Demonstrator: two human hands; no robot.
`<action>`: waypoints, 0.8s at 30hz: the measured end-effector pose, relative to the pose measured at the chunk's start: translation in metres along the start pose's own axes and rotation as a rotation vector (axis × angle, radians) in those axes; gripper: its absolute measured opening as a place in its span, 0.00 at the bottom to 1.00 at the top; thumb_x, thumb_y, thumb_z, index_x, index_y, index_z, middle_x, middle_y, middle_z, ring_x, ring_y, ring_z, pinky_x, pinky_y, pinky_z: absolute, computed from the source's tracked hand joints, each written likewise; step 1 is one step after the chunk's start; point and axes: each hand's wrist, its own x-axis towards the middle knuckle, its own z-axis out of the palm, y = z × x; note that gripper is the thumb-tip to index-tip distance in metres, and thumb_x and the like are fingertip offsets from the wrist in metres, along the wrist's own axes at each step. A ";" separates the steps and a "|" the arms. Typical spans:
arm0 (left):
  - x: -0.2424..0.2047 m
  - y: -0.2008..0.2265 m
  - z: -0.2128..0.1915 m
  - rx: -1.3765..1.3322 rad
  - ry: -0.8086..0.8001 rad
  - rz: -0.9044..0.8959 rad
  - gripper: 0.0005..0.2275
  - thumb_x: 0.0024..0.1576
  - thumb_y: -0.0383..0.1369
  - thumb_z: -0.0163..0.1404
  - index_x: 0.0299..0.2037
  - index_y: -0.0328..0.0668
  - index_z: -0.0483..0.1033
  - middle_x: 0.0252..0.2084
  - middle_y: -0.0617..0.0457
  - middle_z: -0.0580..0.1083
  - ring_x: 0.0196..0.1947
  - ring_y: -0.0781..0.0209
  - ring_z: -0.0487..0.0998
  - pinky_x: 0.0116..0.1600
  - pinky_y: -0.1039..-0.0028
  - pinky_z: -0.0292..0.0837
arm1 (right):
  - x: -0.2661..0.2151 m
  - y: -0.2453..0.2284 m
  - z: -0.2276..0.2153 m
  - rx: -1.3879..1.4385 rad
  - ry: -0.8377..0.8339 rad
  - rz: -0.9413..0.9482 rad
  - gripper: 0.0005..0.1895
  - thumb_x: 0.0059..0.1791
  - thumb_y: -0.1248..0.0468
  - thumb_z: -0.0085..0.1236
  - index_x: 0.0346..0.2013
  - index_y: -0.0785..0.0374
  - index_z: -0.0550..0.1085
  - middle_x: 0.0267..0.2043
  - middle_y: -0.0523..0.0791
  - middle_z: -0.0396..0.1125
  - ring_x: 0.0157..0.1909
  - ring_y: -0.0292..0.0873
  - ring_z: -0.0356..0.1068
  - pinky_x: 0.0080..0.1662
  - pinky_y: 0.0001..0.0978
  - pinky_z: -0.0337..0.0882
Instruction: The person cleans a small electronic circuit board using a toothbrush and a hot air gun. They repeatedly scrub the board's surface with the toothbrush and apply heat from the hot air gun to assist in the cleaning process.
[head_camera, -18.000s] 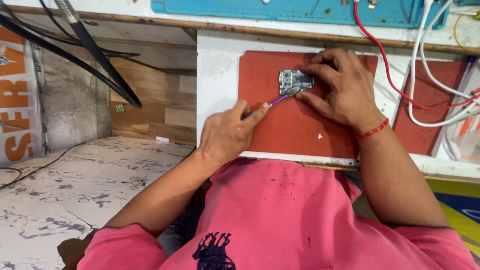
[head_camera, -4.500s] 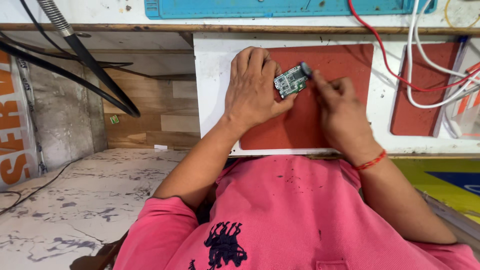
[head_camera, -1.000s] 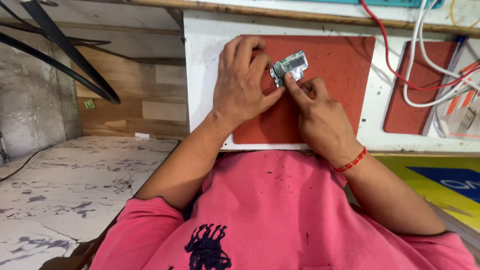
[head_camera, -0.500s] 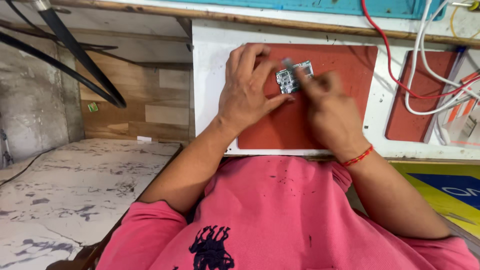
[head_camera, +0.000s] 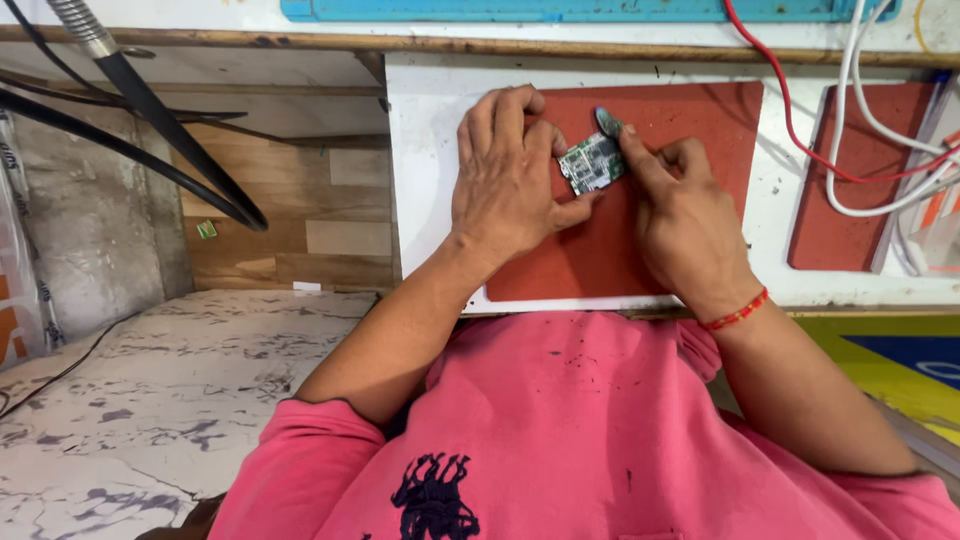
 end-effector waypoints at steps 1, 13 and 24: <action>-0.002 0.001 0.001 0.003 0.004 -0.009 0.24 0.37 0.45 0.72 0.36 0.44 0.75 0.55 0.47 0.64 0.62 0.43 0.59 0.64 0.50 0.54 | -0.003 -0.002 0.001 0.003 -0.024 -0.022 0.33 0.48 0.74 0.49 0.67 0.52 0.71 0.50 0.53 0.66 0.38 0.60 0.72 0.40 0.52 0.75; -0.009 -0.001 0.003 -0.018 0.054 0.009 0.23 0.40 0.45 0.73 0.38 0.44 0.76 0.57 0.47 0.63 0.63 0.45 0.59 0.68 0.52 0.57 | 0.002 -0.006 -0.002 -0.021 0.035 0.010 0.30 0.51 0.72 0.49 0.68 0.52 0.70 0.50 0.53 0.66 0.35 0.60 0.72 0.38 0.52 0.73; -0.007 0.002 0.001 -0.014 0.066 -0.017 0.22 0.38 0.44 0.73 0.36 0.46 0.76 0.56 0.49 0.64 0.63 0.45 0.59 0.67 0.51 0.56 | 0.000 -0.009 -0.007 -0.019 0.001 -0.019 0.31 0.50 0.73 0.49 0.68 0.53 0.70 0.48 0.53 0.67 0.34 0.59 0.72 0.37 0.51 0.74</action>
